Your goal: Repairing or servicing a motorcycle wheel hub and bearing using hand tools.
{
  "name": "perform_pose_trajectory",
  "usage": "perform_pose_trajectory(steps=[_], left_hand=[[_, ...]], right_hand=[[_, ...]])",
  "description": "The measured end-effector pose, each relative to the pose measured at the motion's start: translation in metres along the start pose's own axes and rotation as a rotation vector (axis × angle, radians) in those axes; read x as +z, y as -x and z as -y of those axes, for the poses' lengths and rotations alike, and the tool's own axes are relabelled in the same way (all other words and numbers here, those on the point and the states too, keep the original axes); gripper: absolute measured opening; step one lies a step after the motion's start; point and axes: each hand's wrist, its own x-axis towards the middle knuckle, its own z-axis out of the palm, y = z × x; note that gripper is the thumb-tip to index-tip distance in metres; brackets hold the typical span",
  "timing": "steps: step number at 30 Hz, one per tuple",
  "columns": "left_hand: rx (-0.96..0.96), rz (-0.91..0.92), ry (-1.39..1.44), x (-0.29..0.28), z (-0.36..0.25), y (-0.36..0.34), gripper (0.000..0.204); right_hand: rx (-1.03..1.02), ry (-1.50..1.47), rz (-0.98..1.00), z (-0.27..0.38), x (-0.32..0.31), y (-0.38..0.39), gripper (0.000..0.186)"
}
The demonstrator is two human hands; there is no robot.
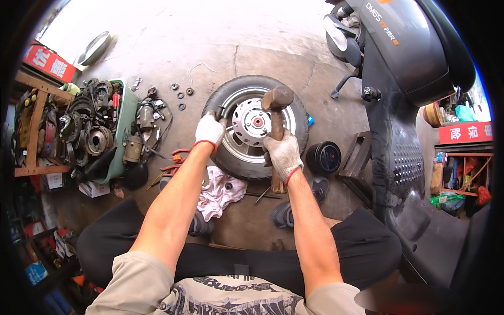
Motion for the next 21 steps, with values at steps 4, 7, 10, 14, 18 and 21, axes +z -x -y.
perform_pose_trajectory(steps=[4, 7, 10, 14, 18, 21], left_hand=[[0.202, 0.038, 0.315, -0.005, -0.022, 0.001, 0.045], [0.299, 0.221, 0.445, -0.012, -0.064, 0.013, 0.044], [0.360, 0.235, 0.538, -0.014, -0.068, 0.010, 0.035], [0.330, 0.291, 0.696, -0.021, -0.086, 0.018, 0.028], [0.363, 0.310, 0.674, -0.008, -0.086, 0.010, 0.028], [0.415, 0.302, 0.612, 0.014, -0.078, 0.003, 0.033]], right_hand=[[-0.006, -0.008, 0.009, 0.022, -0.003, 0.013, 0.018], [-0.007, 0.023, -0.069, 0.037, -0.027, 0.019, 0.023], [-0.066, 0.031, -0.015, 0.079, -0.032, 0.037, 0.027], [0.000, 0.052, -0.076, 0.100, -0.053, 0.061, 0.026], [0.020, 0.066, -0.090, 0.095, -0.060, 0.083, 0.022], [0.033, 0.056, -0.118, 0.078, -0.061, 0.092, 0.021]])
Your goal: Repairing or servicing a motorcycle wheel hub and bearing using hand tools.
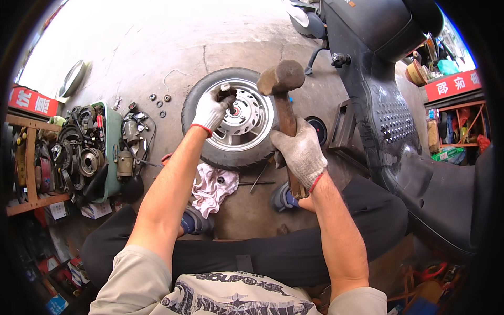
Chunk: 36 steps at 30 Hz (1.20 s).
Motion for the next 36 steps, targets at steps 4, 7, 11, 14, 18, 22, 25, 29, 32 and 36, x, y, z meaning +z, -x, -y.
perform_pose_trajectory(steps=[4, 7, 11, 14, 18, 22, 25, 29, 32, 36], left_hand=[[0.026, 0.049, -0.051, 0.006, 0.018, -0.005, 0.028], [0.035, 0.090, -0.007, 0.006, 0.023, -0.004, 0.034], [0.025, 0.077, 0.035, 0.011, 0.020, -0.002, 0.033], [0.017, 0.095, 0.067, 0.012, 0.019, -0.002, 0.033], [0.019, 0.071, 0.051, 0.013, 0.025, -0.003, 0.032], [0.033, 0.096, 0.011, 0.016, 0.030, -0.002, 0.030], [0.049, 0.110, -0.022, 0.013, 0.036, -0.003, 0.032], [0.012, 0.112, 0.029, 0.015, 0.034, -0.002, 0.035], [0.001, 0.115, 0.037, 0.014, 0.022, 0.002, 0.033], [0.064, 0.087, -0.066, 0.006, 0.018, 0.004, 0.029]], right_hand=[[0.043, -0.083, 0.022, -0.016, 0.000, 0.002, 0.024], [0.041, -0.027, 0.033, -0.018, -0.002, 0.001, 0.025], [0.066, -0.062, 0.041, -0.016, -0.003, 0.000, 0.024], [0.063, -0.063, 0.055, -0.020, -0.002, -0.003, 0.024], [0.049, -0.016, 0.047, -0.023, -0.001, -0.004, 0.025], [0.031, 0.001, 0.057, -0.025, 0.000, -0.004, 0.025], [0.047, 0.043, 0.064, -0.016, 0.004, -0.004, 0.026], [-0.089, 0.106, 0.073, -0.004, 0.005, -0.012, 0.032], [-0.095, 0.147, 0.070, 0.052, 0.009, 0.005, 0.033], [-0.306, 0.156, 0.047, 0.070, 0.023, 0.009, 0.030]])
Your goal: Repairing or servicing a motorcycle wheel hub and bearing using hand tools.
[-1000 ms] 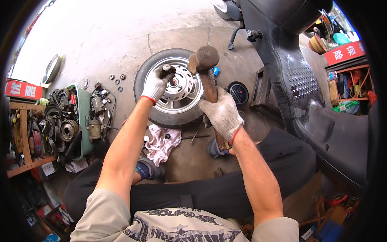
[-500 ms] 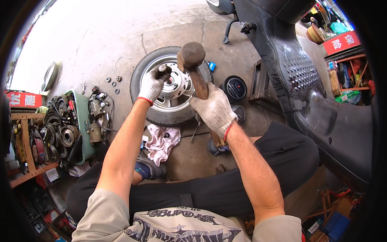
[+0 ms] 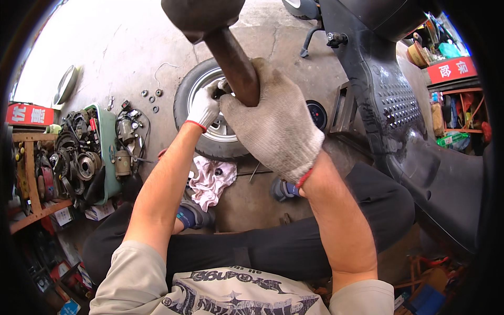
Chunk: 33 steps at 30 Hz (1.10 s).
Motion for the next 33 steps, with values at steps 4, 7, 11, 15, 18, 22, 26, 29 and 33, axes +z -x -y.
perform_pose_trajectory(steps=[4, 7, 11, 15, 18, 22, 26, 29, 33], left_hand=[[-0.121, 0.037, -0.166, 0.008, -0.023, 0.001, 0.030], [-0.049, 0.002, -0.128, 0.003, -0.025, -0.008, 0.033], [0.017, -0.065, 0.029, -0.002, 0.011, -0.007, 0.024], [0.003, -0.058, 0.087, 0.009, 0.007, -0.014, 0.024], [0.003, -0.034, 0.106, 0.013, 0.007, -0.021, 0.025], [0.033, 0.009, 0.000, 0.019, 0.012, -0.027, 0.024], [0.009, 0.010, -0.016, 0.016, 0.016, -0.028, 0.029], [0.003, 0.054, -0.023, 0.018, 0.008, -0.024, 0.025], [-0.009, 0.073, -0.063, 0.014, 0.012, -0.031, 0.026]], right_hand=[[0.130, 0.310, 0.102, -0.083, 0.018, -0.019, 0.038], [0.158, 0.087, 0.133, -0.092, 0.015, -0.015, 0.039], [0.211, -0.014, 0.116, -0.074, 0.009, -0.009, 0.036], [0.241, -0.096, 0.049, -0.073, -0.001, -0.007, 0.034], [0.222, -0.116, 0.045, -0.085, -0.002, -0.009, 0.032], [0.268, -0.193, 0.062, -0.089, -0.003, -0.007, 0.028], [0.325, -0.237, 0.075, -0.089, -0.003, -0.007, 0.026], [0.290, -0.179, 0.044, -0.100, -0.006, -0.008, 0.027], [0.077, -0.012, 0.075, -0.116, -0.008, -0.011, 0.032]])
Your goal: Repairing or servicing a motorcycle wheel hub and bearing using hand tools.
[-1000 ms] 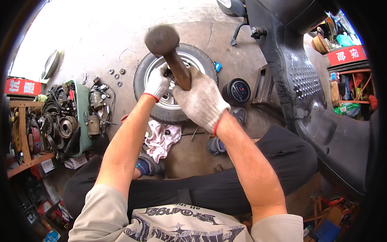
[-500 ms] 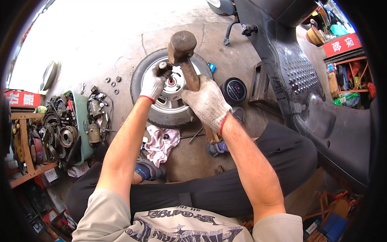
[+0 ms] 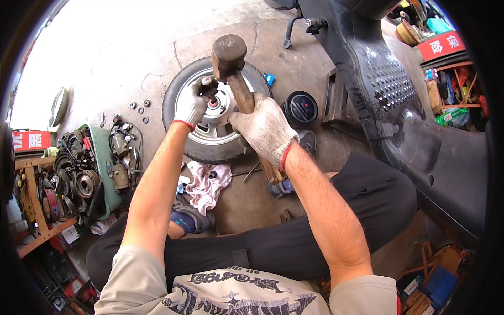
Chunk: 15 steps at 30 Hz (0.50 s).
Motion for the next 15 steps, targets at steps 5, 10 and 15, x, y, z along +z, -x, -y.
perform_pose_trajectory(steps=[5, 10, 15], left_hand=[[0.048, -0.034, -0.124, 0.001, -0.010, 0.006, 0.026], [-0.005, -0.014, -0.198, -0.004, -0.021, 0.008, 0.043], [0.082, -0.089, -0.148, -0.006, -0.016, 0.013, 0.046]], right_hand=[[0.094, -0.013, -0.053, 0.034, -0.002, 0.001, 0.033], [-0.276, 0.208, -0.150, 0.069, -0.009, -0.004, 0.036], [0.049, -0.039, 0.015, 0.073, 0.007, -0.011, 0.036]])
